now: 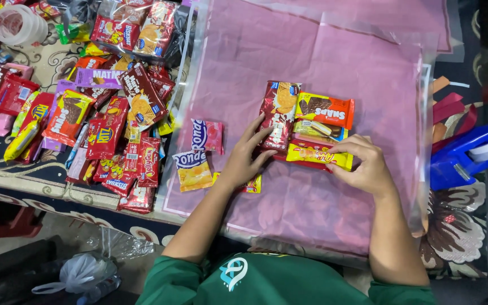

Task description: Arranging various snack packages on a pink wrapping sheet to prepare a snack bouquet.

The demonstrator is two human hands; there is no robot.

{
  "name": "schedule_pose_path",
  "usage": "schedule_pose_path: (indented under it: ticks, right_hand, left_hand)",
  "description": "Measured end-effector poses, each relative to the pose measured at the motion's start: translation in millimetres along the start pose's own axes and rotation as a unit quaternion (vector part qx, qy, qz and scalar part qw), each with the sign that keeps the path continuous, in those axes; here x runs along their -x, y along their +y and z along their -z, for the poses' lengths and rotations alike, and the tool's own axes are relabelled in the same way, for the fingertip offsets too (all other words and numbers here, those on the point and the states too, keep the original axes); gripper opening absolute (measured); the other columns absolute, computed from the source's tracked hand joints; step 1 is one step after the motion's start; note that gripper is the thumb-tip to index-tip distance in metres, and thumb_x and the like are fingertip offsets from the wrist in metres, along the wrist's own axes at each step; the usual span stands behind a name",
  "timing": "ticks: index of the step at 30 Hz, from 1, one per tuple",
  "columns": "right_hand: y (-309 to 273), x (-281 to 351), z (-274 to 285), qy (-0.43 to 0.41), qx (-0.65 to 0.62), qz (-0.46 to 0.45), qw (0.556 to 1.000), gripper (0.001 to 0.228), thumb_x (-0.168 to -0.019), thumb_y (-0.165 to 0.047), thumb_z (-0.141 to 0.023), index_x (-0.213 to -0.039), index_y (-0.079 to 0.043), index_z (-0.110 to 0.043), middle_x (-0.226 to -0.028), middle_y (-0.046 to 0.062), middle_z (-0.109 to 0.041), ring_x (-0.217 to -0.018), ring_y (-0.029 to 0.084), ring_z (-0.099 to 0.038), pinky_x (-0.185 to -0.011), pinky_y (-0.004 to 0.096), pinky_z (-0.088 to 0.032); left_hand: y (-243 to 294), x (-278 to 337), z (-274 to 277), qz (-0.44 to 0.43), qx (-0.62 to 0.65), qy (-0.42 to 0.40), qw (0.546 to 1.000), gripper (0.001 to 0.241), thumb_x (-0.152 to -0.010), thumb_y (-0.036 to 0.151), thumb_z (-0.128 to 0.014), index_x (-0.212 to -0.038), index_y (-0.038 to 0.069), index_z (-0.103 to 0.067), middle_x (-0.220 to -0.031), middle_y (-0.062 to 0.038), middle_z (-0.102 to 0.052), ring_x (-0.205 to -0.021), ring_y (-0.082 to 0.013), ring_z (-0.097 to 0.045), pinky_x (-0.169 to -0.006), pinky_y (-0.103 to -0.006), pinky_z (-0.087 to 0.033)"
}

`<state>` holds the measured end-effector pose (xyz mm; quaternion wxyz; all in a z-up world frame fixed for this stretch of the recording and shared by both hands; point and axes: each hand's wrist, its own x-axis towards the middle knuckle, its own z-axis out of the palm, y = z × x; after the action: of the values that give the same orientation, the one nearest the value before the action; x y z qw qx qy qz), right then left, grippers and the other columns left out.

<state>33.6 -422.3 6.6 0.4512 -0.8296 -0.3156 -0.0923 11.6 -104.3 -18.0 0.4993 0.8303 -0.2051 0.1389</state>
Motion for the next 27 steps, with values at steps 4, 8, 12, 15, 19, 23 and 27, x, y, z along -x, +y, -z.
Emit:
schedule_pose_path:
  ticks: [4,8,12,15,19,23,27]
  right_hand:
    - [2,0,-4,0.002,0.006,0.003,1.000,0.034,-0.066,-0.009,-0.087,-0.098,-0.013,-0.078,-0.093,0.006,-0.074,-0.087,0.027,-0.068,-0.092,0.037,-0.045]
    - [-1,-2,-7,0.008,0.011,0.008,1.000,0.033,-0.067,-0.009,-0.087,-0.099,-0.013,-0.079,-0.094,0.007,-0.073,-0.088,0.028,-0.068,-0.092,0.037,-0.045]
    - [-2,-3,-11,0.014,0.014,0.018,1.000,0.033,-0.068,-0.010,-0.087,-0.100,-0.014,-0.079,-0.094,0.005,-0.074,-0.088,0.027,-0.068,-0.091,0.036,-0.045]
    - [-3,-4,-11,0.013,0.027,0.028,0.999,0.031,-0.070,-0.015,-0.087,-0.100,-0.015,-0.078,-0.094,0.004,-0.074,-0.088,0.026,-0.068,-0.090,0.037,-0.044]
    - [-2,-3,-11,0.006,0.044,0.030,0.999,0.032,-0.069,-0.015,-0.086,-0.100,-0.015,-0.078,-0.095,0.004,-0.074,-0.088,0.027,-0.067,-0.090,0.039,-0.044]
    - [-4,-4,-11,0.003,0.055,0.035,0.998,0.039,-0.067,-0.017,-0.088,-0.104,-0.015,-0.078,-0.096,0.004,-0.074,-0.089,0.027,-0.067,-0.089,0.039,-0.043]
    - [-16,-8,-11,0.008,0.056,0.032,0.998,0.047,-0.064,-0.020,-0.091,-0.108,-0.014,-0.077,-0.097,0.005,-0.074,-0.089,0.027,-0.066,-0.090,0.039,-0.042]
  left_hand:
    - [-1,-1,2,0.009,0.024,-0.002,1.000,0.050,-0.093,0.016,-0.075,-0.139,0.008,-0.059,-0.157,-0.023,-0.041,-0.142,-0.0424,-0.044,-0.117,-0.0507,-0.039]
    - [-2,0,2,0.015,0.035,-0.004,0.999,0.049,-0.093,0.016,-0.074,-0.140,0.008,-0.058,-0.157,-0.022,-0.041,-0.142,-0.0421,-0.044,-0.117,-0.0511,-0.039]
    - [-1,-1,3,0.014,0.035,-0.003,0.999,0.050,-0.094,0.018,-0.074,-0.140,0.009,-0.058,-0.157,-0.021,-0.042,-0.142,-0.0414,-0.044,-0.117,-0.0508,-0.039]
    - [3,-3,5,0.014,0.028,-0.008,0.999,0.050,-0.093,0.017,-0.075,-0.139,0.008,-0.059,-0.157,-0.021,-0.042,-0.142,-0.0418,-0.044,-0.117,-0.0510,-0.040]
    - [4,-3,5,0.017,0.025,-0.011,0.999,0.050,-0.093,0.017,-0.074,-0.140,0.009,-0.059,-0.157,-0.020,-0.042,-0.143,-0.0409,-0.044,-0.117,-0.0509,-0.039]
    - [8,-4,7,0.017,0.030,-0.001,0.999,0.049,-0.093,0.016,-0.075,-0.139,0.009,-0.060,-0.159,-0.022,-0.037,-0.143,-0.0427,-0.042,-0.119,-0.0512,-0.037]
    - [10,-3,8,0.029,0.057,0.008,0.998,0.057,-0.091,0.018,-0.078,-0.143,0.010,-0.055,-0.162,-0.023,-0.028,-0.146,-0.0442,-0.037,-0.120,-0.0523,-0.034]
